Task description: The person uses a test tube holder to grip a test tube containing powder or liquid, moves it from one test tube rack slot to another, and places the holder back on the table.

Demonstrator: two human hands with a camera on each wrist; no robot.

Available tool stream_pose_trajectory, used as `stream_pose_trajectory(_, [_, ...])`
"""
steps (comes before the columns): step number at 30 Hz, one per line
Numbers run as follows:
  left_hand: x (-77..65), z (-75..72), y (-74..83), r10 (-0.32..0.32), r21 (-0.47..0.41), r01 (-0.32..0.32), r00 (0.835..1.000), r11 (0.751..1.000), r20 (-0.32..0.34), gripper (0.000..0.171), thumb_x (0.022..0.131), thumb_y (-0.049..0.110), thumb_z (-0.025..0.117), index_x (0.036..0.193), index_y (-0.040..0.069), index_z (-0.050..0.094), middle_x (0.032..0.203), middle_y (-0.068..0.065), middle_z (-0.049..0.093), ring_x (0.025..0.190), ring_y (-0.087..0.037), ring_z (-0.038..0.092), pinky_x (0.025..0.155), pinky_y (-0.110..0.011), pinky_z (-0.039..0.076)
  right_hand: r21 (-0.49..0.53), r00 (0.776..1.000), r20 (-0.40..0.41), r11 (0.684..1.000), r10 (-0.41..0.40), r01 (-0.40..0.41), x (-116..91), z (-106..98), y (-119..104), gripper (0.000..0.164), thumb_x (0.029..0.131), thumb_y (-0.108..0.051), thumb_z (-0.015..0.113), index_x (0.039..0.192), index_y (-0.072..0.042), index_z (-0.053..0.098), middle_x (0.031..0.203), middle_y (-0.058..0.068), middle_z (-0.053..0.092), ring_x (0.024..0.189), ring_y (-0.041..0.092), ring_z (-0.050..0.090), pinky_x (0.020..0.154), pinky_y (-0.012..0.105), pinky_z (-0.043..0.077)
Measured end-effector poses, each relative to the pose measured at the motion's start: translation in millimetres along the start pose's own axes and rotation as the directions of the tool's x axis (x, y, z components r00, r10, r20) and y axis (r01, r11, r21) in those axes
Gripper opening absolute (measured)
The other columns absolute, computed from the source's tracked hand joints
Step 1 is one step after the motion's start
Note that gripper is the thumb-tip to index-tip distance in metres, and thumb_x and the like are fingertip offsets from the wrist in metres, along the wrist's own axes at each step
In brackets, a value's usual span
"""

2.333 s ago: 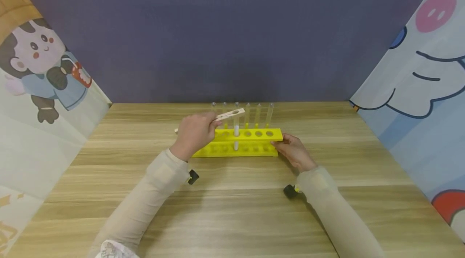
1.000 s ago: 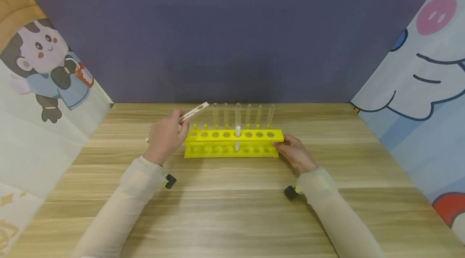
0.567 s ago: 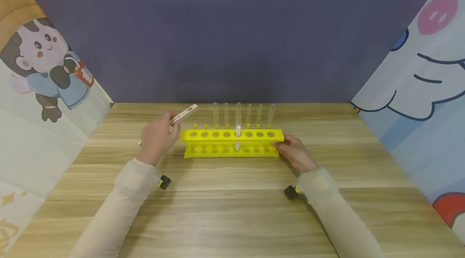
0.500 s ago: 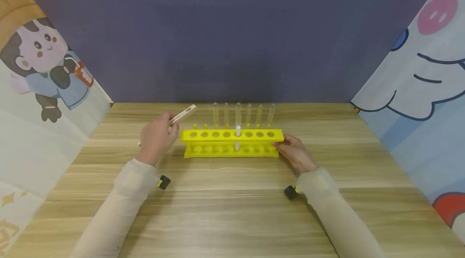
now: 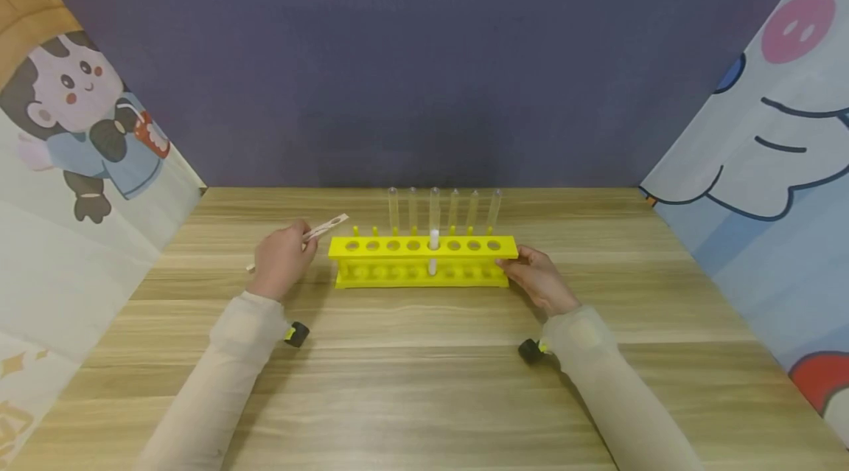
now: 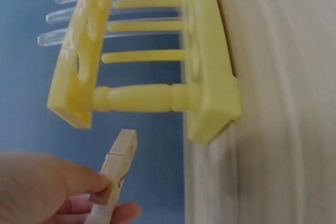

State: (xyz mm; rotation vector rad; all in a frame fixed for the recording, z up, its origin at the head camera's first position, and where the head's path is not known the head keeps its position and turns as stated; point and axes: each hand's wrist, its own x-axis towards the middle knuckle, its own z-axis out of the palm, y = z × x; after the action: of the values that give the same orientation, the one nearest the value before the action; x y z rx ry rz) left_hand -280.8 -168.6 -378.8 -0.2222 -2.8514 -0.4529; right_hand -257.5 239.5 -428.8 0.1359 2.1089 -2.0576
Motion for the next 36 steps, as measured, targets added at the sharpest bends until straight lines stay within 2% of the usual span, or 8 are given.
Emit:
stream_pose_trajectory(4, [0.8, 5.5, -6.3, -0.008, 0.001, 0.008, 1.0, 1.0, 0.027, 0.023, 0.091, 0.017, 0.06, 0.102, -0.003, 0.062, 0.066, -0.013, 0.061, 0.051, -0.022, 0.047, 0.044, -0.033, 0.036, -0.001, 1.0, -0.008, 1.0, -0.002, 0.002, 1, 0, 1, 0.043, 0.093, -0.004, 0.056, 0.131, 0.01, 0.041, 0.107, -0.001, 0.055, 0.092, 0.003, 0.056, 0.086, 0.017, 0.046])
stream_pose_trajectory(9, [1.1, 12.1, -12.2, -0.021, -0.012, 0.023, 0.995, 1.0, 0.092, 0.023, 0.091, 0.012, 0.061, 0.105, -0.006, 0.061, 0.079, -0.019, 0.066, 0.055, -0.023, 0.051, 0.045, -0.033, 0.039, 0.0, 1.0, -0.008, 1.0, -0.011, 0.011, 3, -1, 3, 0.043, 0.093, -0.005, 0.057, 0.13, 0.01, 0.042, 0.109, 0.001, 0.054, 0.093, 0.003, 0.055, 0.087, 0.017, 0.046])
stream_pose_trajectory(16, [1.8, 17.8, -13.9, -0.074, -0.026, 0.079, 0.985, 0.997, 0.156, 0.023, 0.092, 0.014, 0.058, 0.104, -0.005, 0.062, 0.088, -0.021, 0.066, 0.064, -0.027, 0.055, 0.052, -0.036, 0.043, 0.058, 0.996, 0.043, 0.995, -0.084, 0.081, -2, -2, 3, 0.042, 0.088, -0.013, 0.067, 0.121, 0.007, 0.051, 0.106, 0.001, 0.057, 0.092, 0.005, 0.056, 0.085, 0.017, 0.047])
stream_pose_trajectory(22, [2.4, 19.0, -12.6, -0.116, -0.016, 0.122, 0.97, 0.992, 0.213, 0.022, 0.093, 0.017, 0.057, 0.099, -0.003, 0.063, 0.081, -0.016, 0.064, 0.064, -0.025, 0.054, 0.051, -0.035, 0.042, 0.021, 0.999, 0.019, 0.999, -0.033, 0.032, 0, 0, 0, 0.041, 0.092, -0.005, 0.059, 0.127, 0.01, 0.045, 0.104, -0.002, 0.056, 0.091, 0.003, 0.056, 0.088, 0.019, 0.046])
stream_pose_trajectory(30, [2.2, 23.5, -13.3, -0.081, -0.022, 0.088, 0.974, 0.996, 0.214, 0.014, 0.089, 0.009, 0.056, 0.089, -0.003, 0.064, 0.078, -0.016, 0.063, 0.067, -0.027, 0.055, 0.057, -0.039, 0.044, 0.028, 1.0, -0.004, 0.999, -0.023, 0.024, 1, 0, 0, 0.04, 0.092, -0.004, 0.059, 0.126, 0.01, 0.044, 0.1, -0.005, 0.057, 0.089, 0.002, 0.056, 0.086, 0.018, 0.046])
stream_pose_trajectory(36, [1.9, 25.5, -13.8, -0.08, -0.038, 0.092, 0.967, 0.995, 0.241, 0.014, 0.089, 0.009, 0.057, 0.088, -0.003, 0.063, 0.078, -0.015, 0.063, 0.067, -0.026, 0.054, 0.06, -0.038, 0.044, 0.016, 1.0, 0.01, 1.0, -0.011, 0.011, 0, -1, 0, 0.042, 0.092, -0.006, 0.058, 0.128, 0.009, 0.043, 0.107, -0.002, 0.055, 0.093, 0.004, 0.056, 0.089, 0.018, 0.045])
